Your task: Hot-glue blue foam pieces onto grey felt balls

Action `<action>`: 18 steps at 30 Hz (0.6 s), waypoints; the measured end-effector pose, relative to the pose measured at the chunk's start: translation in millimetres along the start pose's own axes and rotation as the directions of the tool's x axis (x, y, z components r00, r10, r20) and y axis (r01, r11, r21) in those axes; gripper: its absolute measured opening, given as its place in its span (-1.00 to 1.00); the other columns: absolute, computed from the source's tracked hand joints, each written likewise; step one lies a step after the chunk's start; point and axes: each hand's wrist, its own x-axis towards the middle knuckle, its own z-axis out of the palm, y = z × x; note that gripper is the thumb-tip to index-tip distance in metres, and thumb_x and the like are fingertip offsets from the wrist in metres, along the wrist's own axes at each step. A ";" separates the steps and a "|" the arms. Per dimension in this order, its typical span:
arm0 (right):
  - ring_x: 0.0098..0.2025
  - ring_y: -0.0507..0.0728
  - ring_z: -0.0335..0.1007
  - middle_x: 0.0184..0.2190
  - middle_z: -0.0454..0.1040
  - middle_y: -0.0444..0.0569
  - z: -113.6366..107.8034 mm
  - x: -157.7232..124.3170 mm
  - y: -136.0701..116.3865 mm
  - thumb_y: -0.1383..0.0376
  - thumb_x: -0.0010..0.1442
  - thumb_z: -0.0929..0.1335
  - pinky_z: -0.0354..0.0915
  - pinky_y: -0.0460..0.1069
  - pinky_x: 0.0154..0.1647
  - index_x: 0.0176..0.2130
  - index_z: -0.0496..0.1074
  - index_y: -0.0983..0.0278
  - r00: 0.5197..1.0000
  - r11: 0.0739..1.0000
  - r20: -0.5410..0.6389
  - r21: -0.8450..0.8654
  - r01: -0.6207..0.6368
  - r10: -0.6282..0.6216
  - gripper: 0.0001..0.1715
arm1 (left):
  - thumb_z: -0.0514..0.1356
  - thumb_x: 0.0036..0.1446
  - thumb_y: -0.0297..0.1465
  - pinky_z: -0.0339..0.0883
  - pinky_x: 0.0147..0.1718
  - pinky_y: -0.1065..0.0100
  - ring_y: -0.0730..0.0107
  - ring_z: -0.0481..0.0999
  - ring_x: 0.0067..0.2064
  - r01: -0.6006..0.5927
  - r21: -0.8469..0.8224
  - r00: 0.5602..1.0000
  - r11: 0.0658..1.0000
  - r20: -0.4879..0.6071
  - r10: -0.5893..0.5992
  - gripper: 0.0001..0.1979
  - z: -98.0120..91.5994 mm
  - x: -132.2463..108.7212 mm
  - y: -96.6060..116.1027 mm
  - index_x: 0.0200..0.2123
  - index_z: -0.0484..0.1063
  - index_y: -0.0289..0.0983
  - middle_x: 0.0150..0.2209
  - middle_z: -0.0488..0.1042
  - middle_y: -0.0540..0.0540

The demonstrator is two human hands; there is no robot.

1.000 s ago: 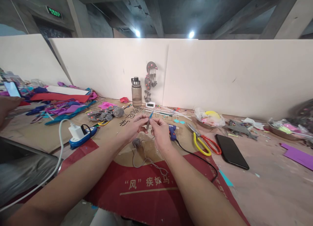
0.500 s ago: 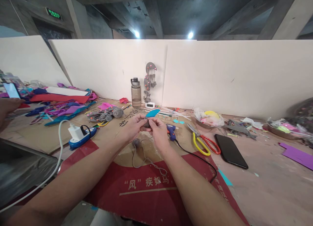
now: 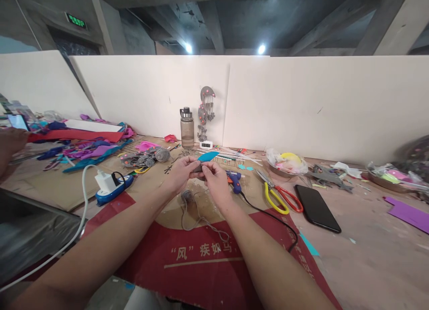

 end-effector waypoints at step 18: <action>-0.40 0.08 0.30 -0.48 0.41 -0.10 -31.4 20.6 4.0 0.05 0.06 0.28 0.19 0.02 -0.28 -0.41 0.36 0.26 0.997 0.830 -0.050 -0.557 0.023 -0.061 -0.67 | 0.24 0.04 -0.40 0.45 -0.19 0.23 0.37 0.56 -0.32 -0.102 -0.014 0.990 0.995 -0.095 0.100 -0.84 -20.5 13.8 10.8 -0.41 0.31 -0.34 -0.41 0.52 -0.11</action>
